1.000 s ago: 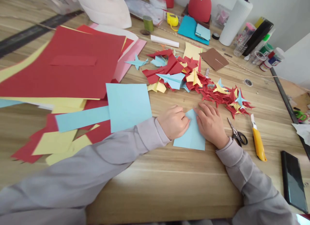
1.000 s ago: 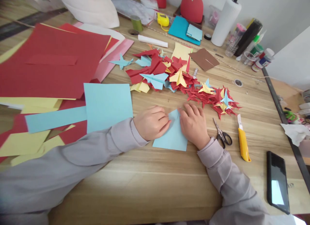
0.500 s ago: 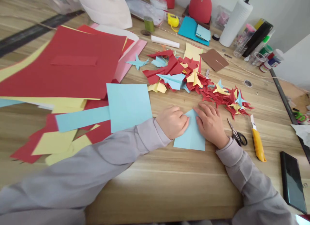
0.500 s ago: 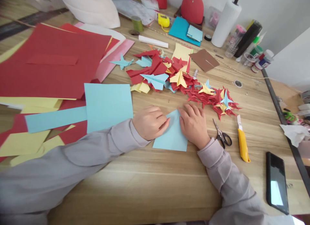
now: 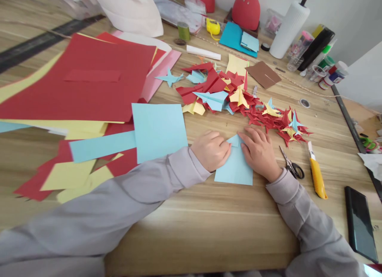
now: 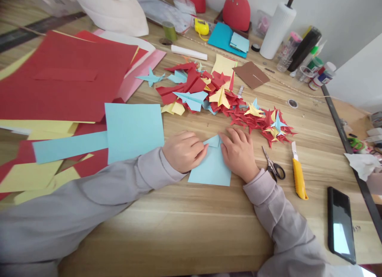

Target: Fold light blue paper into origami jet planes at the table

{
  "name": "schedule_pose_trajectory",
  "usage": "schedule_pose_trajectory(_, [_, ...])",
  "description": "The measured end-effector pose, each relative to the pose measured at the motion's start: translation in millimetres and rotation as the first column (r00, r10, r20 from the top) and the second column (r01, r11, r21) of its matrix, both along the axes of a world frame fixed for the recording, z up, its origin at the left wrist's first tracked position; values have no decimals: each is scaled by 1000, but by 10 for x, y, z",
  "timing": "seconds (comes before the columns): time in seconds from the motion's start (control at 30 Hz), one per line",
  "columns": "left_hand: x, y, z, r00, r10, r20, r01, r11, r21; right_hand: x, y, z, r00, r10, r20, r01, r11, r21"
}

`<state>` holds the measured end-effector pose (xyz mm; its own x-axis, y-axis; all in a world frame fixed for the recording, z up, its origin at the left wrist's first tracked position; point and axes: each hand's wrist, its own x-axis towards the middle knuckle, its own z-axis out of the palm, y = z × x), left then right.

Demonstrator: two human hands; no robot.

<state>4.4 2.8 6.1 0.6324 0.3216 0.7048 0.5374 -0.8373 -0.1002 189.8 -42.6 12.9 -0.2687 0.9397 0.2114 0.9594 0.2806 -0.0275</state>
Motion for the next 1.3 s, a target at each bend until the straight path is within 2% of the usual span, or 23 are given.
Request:
schedule_pose_trajectory(0.17, [-19,40,31,1000,-10,-15,9,999,-46,11,5,-5,1000,15,3,-15,1000,4])
schedule_pose_trajectory(0.27, [-26,63,33,1000,0,-17,-2,993,-120,10,2,-5,1000,21,2,-21,1000,10])
schedule_pose_trajectory(0.37, [-12,89,-10,999,-24,-45,13,972,-234,16,-2,-13,999,35,1,-35,999,17])
schedule_pose_trajectory(0.47, [10,102,-60,994,-52,-93,23,957,-289,23,-4,-21,999,45,2,-45,999,24])
schedule_pose_trajectory(0.87, [26,81,-64,991,-50,-125,1,933,-359,2,-9,-12,999,40,-4,-40,999,23])
schedule_pose_trajectory(1.3, [20,90,-55,994,-79,-76,54,954,-296,1,1,14,1000,9,-25,-9,1000,-12])
